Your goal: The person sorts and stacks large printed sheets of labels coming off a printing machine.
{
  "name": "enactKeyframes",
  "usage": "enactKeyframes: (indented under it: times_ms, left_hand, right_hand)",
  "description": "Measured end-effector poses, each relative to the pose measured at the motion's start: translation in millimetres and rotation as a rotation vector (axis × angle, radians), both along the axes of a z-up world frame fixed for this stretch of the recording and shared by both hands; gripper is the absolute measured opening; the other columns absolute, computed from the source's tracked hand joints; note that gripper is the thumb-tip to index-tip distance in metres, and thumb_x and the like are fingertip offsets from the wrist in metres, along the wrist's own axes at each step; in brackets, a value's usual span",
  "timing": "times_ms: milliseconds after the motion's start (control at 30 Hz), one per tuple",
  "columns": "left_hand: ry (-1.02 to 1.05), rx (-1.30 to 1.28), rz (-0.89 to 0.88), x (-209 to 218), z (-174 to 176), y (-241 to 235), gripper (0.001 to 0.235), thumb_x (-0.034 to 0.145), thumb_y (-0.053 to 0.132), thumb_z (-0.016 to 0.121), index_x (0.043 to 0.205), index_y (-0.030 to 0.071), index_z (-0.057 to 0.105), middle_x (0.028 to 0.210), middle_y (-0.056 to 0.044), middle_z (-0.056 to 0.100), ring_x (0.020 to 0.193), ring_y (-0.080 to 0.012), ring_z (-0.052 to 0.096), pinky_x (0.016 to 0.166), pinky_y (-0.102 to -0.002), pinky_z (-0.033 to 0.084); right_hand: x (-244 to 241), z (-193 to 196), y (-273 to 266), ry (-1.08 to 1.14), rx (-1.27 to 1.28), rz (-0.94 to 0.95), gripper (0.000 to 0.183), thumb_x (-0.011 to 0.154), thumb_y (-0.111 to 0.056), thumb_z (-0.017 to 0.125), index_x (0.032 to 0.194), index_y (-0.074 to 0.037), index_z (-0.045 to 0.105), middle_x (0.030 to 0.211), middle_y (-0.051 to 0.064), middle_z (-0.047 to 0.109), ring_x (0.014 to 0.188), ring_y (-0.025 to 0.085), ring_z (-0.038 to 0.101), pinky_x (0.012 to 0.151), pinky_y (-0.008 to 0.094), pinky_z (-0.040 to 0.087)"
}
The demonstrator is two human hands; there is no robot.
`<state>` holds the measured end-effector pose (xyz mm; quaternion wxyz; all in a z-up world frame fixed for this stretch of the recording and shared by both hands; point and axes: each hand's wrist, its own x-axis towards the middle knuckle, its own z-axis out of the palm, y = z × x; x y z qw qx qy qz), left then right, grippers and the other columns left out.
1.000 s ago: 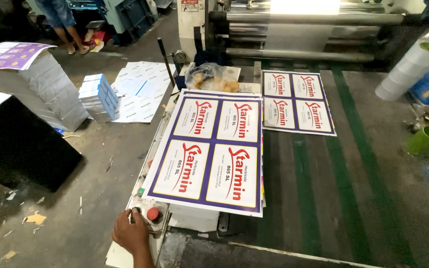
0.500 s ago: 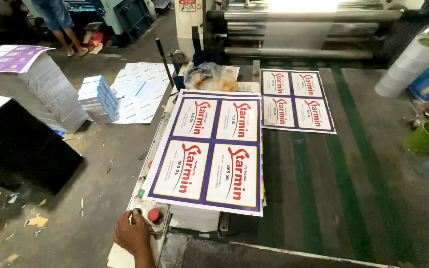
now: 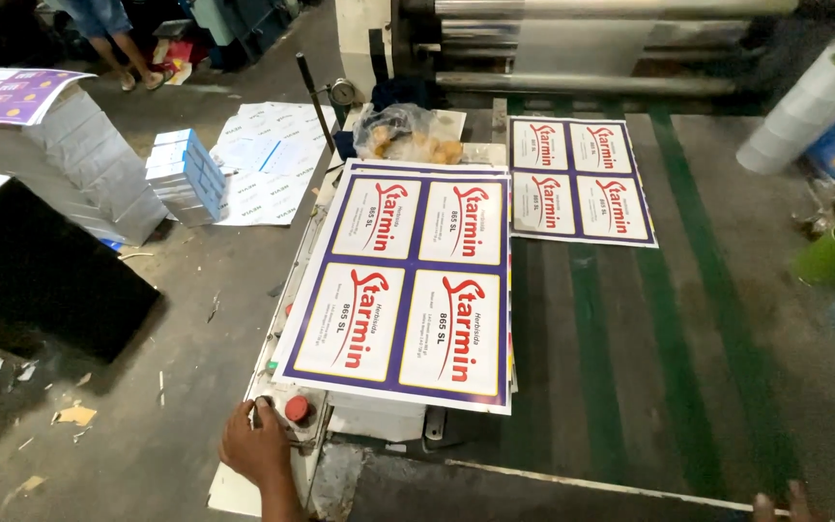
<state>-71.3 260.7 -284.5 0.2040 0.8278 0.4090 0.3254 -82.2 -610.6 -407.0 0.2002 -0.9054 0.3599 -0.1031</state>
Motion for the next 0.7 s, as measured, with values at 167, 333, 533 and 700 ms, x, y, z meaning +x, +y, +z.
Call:
enactKeyframes:
  times_ms: [167,333,533,700]
  left_hand:
    - [0.036,0.094,0.023,0.0,0.1,-0.5,0.046,0.086,0.041,0.078,0.119,0.009,0.075,0.127,-0.010,0.072,0.119,-0.0329,0.064,0.106,-0.052,0.041]
    - [0.037,0.089,0.028,4.2,-12.5,8.5,0.053,0.086,0.046,0.080,0.124,0.009,0.075,0.131,-0.011,0.071,0.119,-0.0341,0.064,0.103,-0.053,0.044]
    - [0.250,0.066,0.107,11.0,7.0,6.8,0.053,0.081,0.046,0.084,0.118,0.008,0.078,0.124,-0.012,0.073,0.114,-0.0332,0.067,0.101,-0.053,0.046]
    - [0.292,0.040,-0.221,5.7,-87.6,92.2,0.058,0.077,0.038,0.086,0.115,-0.003,0.075,0.119,-0.027,0.070,0.105,-0.0360,0.071,0.086,-0.045,0.059]
  right_hand:
    - [70.6,101.1,88.7,0.090,-0.119,0.119,0.074,0.101,-0.045,0.056,0.162,-0.007,0.039,0.154,0.028,0.047,0.141,0.047,0.043,0.117,0.068,0.024]
    - [175.8,146.2,158.0,-0.080,-0.293,0.529,0.071,0.102,-0.050,0.053,0.158,-0.007,0.044,0.155,0.022,0.051,0.145,0.039,0.045,0.121,0.063,0.027]
    - [333.5,142.1,212.2,-0.212,-0.290,0.659,0.077,0.096,-0.050,0.056,0.159,-0.009,0.039,0.163,0.017,0.038,0.153,0.037,0.028,0.122,0.065,0.016]
    - [436.7,135.3,227.9,-0.171,-0.311,0.705,0.077,0.097,-0.056,0.051,0.158,-0.011,0.037,0.165,0.022,0.029,0.153,0.041,0.020,0.117,0.066,0.011]
